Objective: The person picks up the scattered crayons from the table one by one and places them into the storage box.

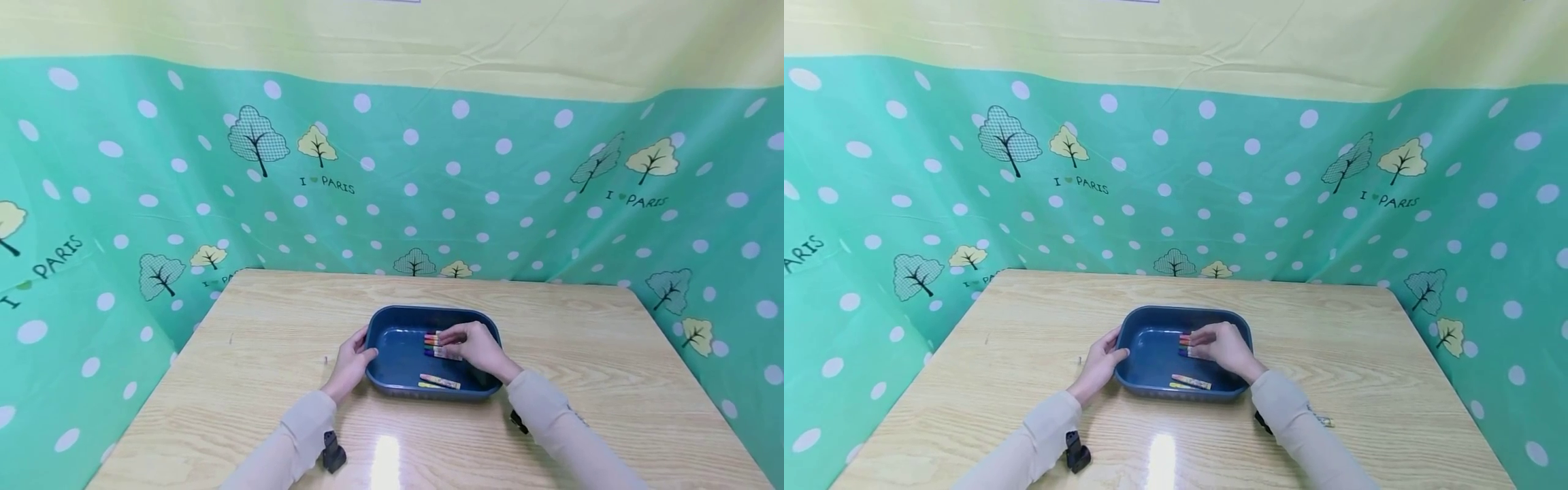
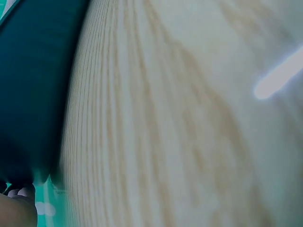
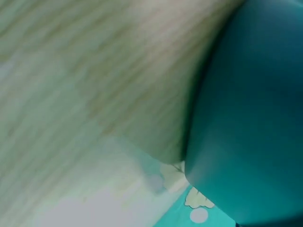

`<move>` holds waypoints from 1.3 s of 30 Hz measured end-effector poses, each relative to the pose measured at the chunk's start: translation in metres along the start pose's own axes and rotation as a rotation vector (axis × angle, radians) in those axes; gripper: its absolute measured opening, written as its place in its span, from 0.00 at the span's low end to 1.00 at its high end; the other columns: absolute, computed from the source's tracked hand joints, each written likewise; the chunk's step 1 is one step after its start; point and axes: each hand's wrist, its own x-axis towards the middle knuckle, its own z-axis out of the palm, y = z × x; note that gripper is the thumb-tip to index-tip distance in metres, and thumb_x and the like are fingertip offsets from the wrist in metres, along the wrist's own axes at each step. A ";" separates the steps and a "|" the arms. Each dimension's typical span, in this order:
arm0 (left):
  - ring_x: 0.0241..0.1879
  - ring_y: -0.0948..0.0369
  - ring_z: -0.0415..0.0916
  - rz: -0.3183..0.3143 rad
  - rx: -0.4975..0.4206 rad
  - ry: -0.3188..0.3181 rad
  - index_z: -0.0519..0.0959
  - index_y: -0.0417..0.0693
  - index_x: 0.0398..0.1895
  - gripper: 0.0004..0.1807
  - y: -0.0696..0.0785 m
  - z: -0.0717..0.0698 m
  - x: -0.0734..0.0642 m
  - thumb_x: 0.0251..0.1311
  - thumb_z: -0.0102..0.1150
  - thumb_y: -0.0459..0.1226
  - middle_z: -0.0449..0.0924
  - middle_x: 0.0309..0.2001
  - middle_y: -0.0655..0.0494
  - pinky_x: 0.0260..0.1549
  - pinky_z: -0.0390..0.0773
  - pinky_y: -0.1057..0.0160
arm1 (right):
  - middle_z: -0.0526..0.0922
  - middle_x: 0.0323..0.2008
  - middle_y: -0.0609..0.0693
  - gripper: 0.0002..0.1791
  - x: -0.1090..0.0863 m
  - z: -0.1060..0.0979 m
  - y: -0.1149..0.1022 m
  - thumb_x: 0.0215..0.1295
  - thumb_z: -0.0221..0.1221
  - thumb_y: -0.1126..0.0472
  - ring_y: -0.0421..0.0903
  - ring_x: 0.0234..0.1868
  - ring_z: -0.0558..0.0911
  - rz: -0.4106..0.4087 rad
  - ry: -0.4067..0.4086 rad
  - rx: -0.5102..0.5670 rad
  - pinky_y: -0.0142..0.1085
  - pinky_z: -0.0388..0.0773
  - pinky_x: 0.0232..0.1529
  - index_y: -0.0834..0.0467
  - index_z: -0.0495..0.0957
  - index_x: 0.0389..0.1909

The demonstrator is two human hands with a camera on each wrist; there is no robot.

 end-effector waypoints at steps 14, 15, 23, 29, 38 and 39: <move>0.64 0.45 0.59 -0.020 0.005 0.015 0.59 0.34 0.65 0.31 -0.005 0.000 0.001 0.55 0.48 0.24 0.58 0.66 0.36 0.62 0.64 0.52 | 0.83 0.42 0.57 0.15 -0.038 -0.043 0.006 0.56 0.60 0.65 0.47 0.42 0.82 0.013 -0.003 0.051 0.34 0.82 0.41 0.64 0.80 0.45; 0.64 0.45 0.59 -0.022 0.007 0.015 0.59 0.35 0.65 0.31 -0.005 -0.001 0.001 0.55 0.48 0.24 0.58 0.66 0.36 0.62 0.64 0.52 | 0.83 0.42 0.57 0.15 -0.042 -0.047 0.007 0.57 0.60 0.65 0.47 0.42 0.82 0.024 0.002 0.052 0.34 0.82 0.41 0.64 0.79 0.46; 0.64 0.45 0.60 -0.019 0.021 0.020 0.59 0.34 0.65 0.31 -0.001 0.001 0.000 0.56 0.48 0.25 0.59 0.66 0.36 0.62 0.64 0.52 | 0.82 0.46 0.59 0.20 -0.080 -0.081 0.029 0.57 0.61 0.60 0.47 0.45 0.82 0.078 0.022 0.092 0.32 0.82 0.42 0.66 0.76 0.50; 0.64 0.45 0.59 -0.023 0.018 0.009 0.59 0.34 0.65 0.31 -0.001 0.001 0.001 0.56 0.47 0.24 0.58 0.66 0.36 0.62 0.64 0.52 | 0.79 0.49 0.64 0.26 -0.106 -0.101 0.052 0.57 0.61 0.56 0.44 0.46 0.82 0.098 -0.030 0.122 0.30 0.81 0.43 0.70 0.73 0.53; 0.64 0.42 0.58 -0.035 0.004 -0.018 0.58 0.30 0.65 0.30 0.019 0.000 -0.009 0.55 0.47 0.23 0.56 0.66 0.33 0.62 0.62 0.49 | 0.78 0.50 0.64 0.29 -0.130 -0.110 0.089 0.54 0.63 0.57 0.44 0.47 0.81 0.126 -0.152 0.092 0.28 0.81 0.42 0.70 0.72 0.53; 0.64 0.42 0.58 -0.031 0.005 -0.020 0.58 0.29 0.65 0.30 0.021 0.000 -0.010 0.55 0.47 0.23 0.56 0.65 0.32 0.62 0.62 0.49 | 0.78 0.50 0.63 0.30 -0.132 -0.110 0.092 0.53 0.64 0.56 0.45 0.48 0.81 0.136 -0.167 0.087 0.29 0.81 0.43 0.69 0.72 0.53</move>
